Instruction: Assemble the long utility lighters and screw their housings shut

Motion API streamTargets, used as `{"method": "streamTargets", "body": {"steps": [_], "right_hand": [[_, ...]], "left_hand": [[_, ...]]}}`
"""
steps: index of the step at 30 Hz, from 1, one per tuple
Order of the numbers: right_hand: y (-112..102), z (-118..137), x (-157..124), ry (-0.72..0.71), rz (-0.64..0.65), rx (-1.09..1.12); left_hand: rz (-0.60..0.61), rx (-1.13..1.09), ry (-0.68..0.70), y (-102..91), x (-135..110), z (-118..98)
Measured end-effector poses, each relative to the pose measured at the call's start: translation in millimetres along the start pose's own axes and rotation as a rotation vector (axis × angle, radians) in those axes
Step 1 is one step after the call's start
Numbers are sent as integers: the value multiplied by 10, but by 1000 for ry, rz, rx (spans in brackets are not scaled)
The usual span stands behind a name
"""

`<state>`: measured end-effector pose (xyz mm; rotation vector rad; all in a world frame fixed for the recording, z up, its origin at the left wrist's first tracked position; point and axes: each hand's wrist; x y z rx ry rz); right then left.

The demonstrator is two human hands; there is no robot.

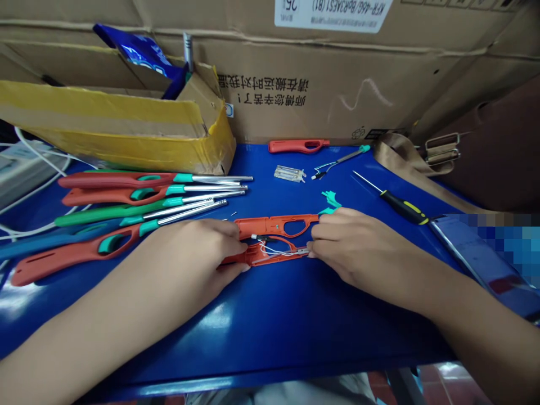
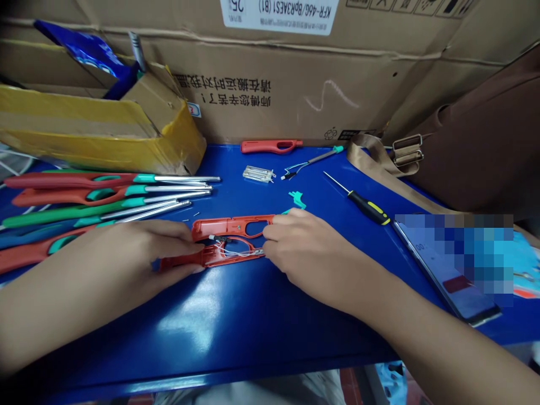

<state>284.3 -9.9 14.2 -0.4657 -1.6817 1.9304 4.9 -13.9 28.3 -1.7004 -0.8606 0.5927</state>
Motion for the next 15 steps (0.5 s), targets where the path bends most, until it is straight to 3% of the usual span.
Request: {"method": "streamTargets", "body": {"steps": [5,15], "right_hand": [[-81,-9,-19,105,48,99],[-76,18,70,386,128,408]], "left_hand": [[103,110,-12,-33,23,-41],[95,36,16,53,29,-93]]}}
Point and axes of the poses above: each hand's wrist, its own x-axis towards the middle knuckle, its own y-axis out of the palm, z = x × y, and after that the axes turned 2 degrees about -z, right-handed
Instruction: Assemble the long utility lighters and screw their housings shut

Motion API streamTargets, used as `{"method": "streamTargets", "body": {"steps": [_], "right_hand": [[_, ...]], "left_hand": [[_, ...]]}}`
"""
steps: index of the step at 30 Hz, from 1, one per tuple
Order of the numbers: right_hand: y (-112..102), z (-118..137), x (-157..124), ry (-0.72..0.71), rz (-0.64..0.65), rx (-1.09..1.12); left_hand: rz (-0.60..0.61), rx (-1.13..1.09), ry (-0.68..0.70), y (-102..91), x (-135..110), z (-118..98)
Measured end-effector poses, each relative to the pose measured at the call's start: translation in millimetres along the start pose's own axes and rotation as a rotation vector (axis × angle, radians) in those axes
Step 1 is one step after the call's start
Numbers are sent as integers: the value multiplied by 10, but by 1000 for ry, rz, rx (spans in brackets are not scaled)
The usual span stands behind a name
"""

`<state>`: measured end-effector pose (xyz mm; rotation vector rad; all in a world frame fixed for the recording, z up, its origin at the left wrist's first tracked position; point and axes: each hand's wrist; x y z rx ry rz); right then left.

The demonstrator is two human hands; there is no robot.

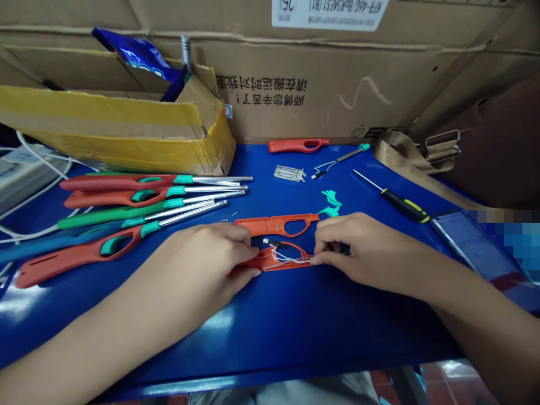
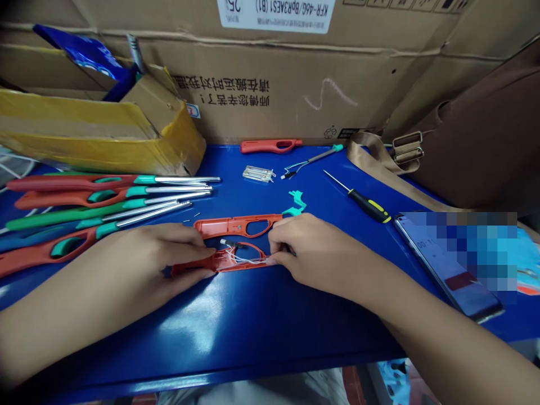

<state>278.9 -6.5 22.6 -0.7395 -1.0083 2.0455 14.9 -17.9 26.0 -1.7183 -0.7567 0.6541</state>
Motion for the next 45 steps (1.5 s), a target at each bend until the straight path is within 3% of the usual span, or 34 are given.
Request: {"method": "streamTargets", "body": {"steps": [7,13,19,31,39,45], "right_hand": [[31,-31,-61,-25,-25,-49],[44,17,-89,-55,-81,60],[135,56,-65,-99,-77,115],[172,39,-47,41,-83,97],[158,49,-50,-35,-62,133],[148,72,-53,12,-30,98]], "left_hand": [[-17,-15,-8,6,4,1],[16,-156,-52,-7,15,10],[-31,-184,-117,-17,48,-54],[-62,-342,-116,66,44,-104],[-98,-353,-111,92,76,-77],[-126,-427,-107,115,99,-55]]}}
Point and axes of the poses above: each hand's wrist, its own x-axis towards the middle knuckle, its own y-axis out of the palm, z = x × y, and after that the axes turned 2 degrees about -z, right-handed
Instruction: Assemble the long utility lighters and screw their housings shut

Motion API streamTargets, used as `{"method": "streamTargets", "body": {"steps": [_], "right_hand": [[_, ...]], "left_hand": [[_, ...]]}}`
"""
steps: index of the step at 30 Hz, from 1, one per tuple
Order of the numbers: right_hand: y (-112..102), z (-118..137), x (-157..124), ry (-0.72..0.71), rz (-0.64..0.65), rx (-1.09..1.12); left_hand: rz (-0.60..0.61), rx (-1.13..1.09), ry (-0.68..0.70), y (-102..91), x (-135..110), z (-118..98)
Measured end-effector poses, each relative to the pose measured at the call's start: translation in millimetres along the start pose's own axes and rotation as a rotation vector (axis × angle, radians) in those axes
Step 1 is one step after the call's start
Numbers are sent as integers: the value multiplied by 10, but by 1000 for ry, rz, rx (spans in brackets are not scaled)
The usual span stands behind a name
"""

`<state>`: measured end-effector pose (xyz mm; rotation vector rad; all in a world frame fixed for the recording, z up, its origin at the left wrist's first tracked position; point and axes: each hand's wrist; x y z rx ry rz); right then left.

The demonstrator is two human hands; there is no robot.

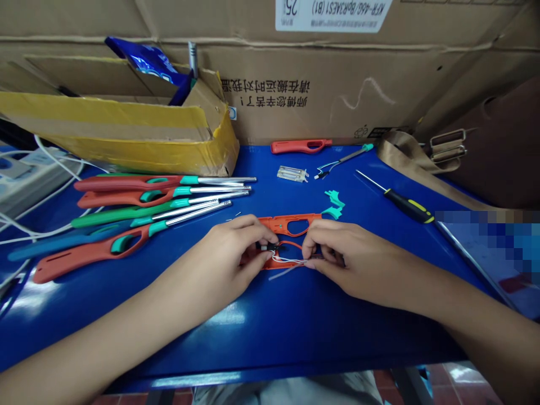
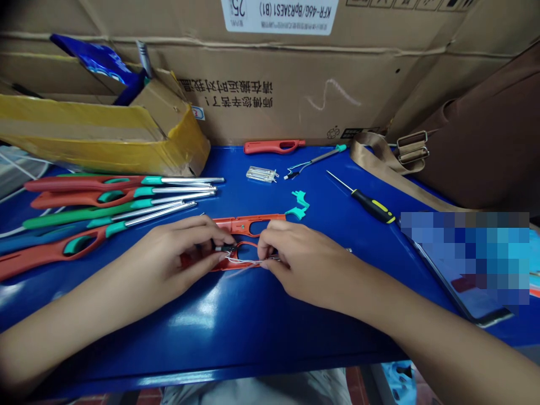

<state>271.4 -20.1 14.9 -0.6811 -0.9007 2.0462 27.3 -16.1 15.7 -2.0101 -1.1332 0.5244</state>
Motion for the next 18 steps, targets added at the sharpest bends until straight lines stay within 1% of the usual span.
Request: {"method": "streamTargets", "body": {"steps": [11,18], "right_hand": [[42,5,-9,7,-30,-48],[41,-15,5,32,-15,-30]], "left_hand": [[20,-81,-31,-22,1,-7],[20,-80,-52,-23,9,-17]]}}
Point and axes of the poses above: each hand's wrist, its own x-axis towards the middle knuckle, its own y-axis out of the palm, z = x × y, and after that the axes turned 2 degrees about -z, right-handed
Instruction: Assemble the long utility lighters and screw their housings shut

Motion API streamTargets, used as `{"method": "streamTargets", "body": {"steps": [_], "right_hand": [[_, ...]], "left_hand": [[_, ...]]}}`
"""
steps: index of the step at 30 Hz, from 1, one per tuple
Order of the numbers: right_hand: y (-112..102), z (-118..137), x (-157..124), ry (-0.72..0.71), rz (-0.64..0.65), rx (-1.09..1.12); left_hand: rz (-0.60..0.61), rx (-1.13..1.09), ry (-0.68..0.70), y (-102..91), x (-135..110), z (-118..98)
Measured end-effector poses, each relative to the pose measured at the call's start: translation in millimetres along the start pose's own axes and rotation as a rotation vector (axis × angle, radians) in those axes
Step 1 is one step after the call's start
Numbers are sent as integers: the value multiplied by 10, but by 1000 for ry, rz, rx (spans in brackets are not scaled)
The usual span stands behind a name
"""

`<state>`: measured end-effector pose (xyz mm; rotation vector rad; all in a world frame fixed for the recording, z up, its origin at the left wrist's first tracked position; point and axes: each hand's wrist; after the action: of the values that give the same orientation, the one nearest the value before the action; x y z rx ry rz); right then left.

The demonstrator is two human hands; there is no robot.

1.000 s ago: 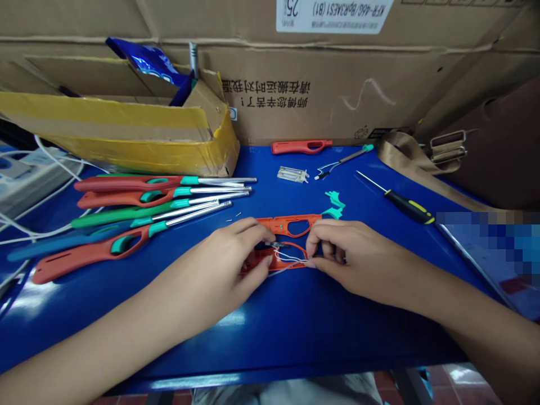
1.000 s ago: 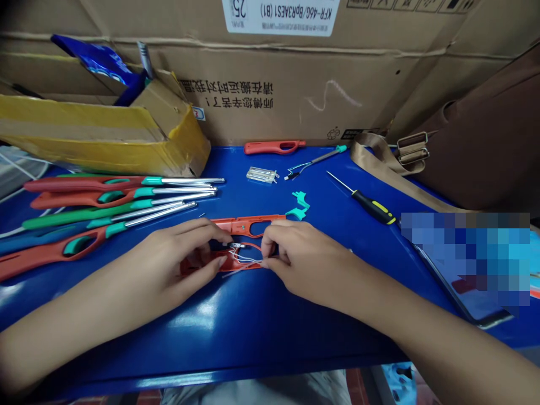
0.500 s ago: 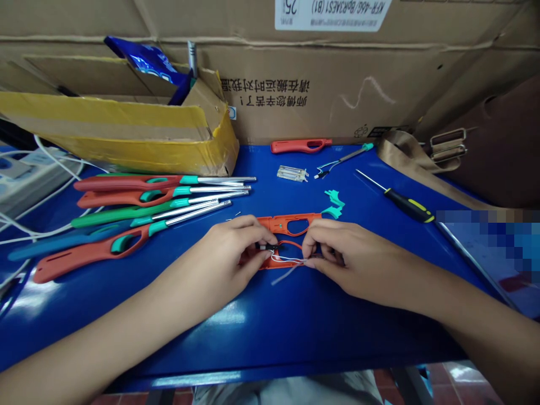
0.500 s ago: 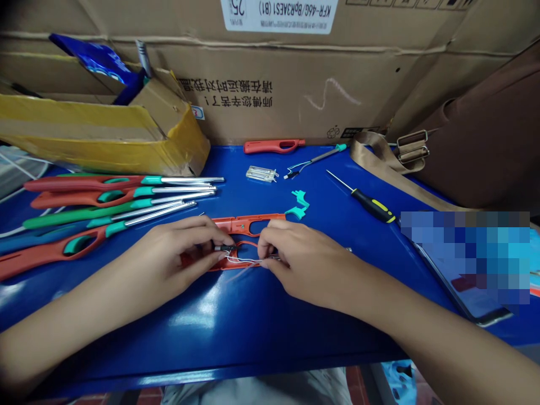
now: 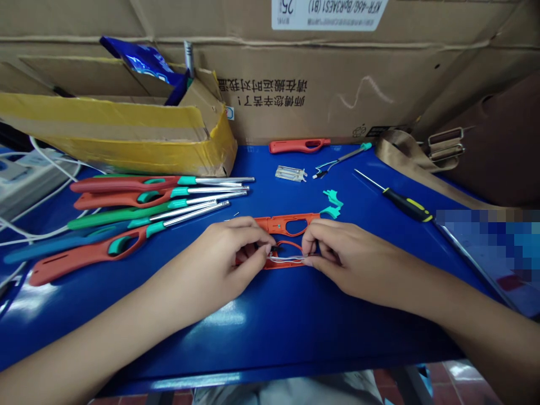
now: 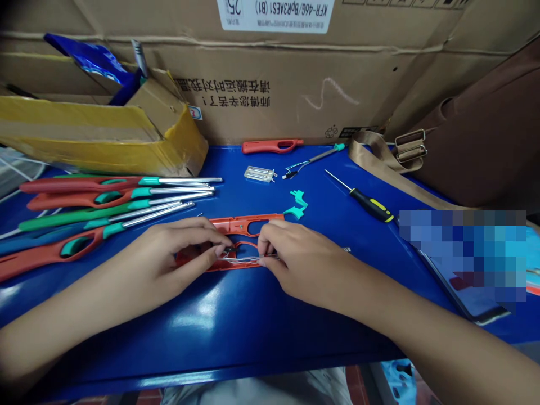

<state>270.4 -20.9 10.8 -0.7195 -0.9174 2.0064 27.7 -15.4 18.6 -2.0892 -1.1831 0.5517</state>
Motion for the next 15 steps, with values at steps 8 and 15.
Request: {"method": "streamTargets", "body": {"steps": [8,15], "right_hand": [[-69,22,-39,-27,38,102],[-58,17,-66,-81,49,113]], "left_hand": [[-6,35,26,-7,-1,26],[-20,45,16,-44,11,8]]}}
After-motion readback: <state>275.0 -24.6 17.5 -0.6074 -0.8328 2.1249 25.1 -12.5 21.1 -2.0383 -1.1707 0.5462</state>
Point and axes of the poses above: each hand's wrist, its own x-axis towards the middle knuckle, its own y-axis out of the palm, z = x × y, and after that the axes turned 2 degrees about -z, right-handed
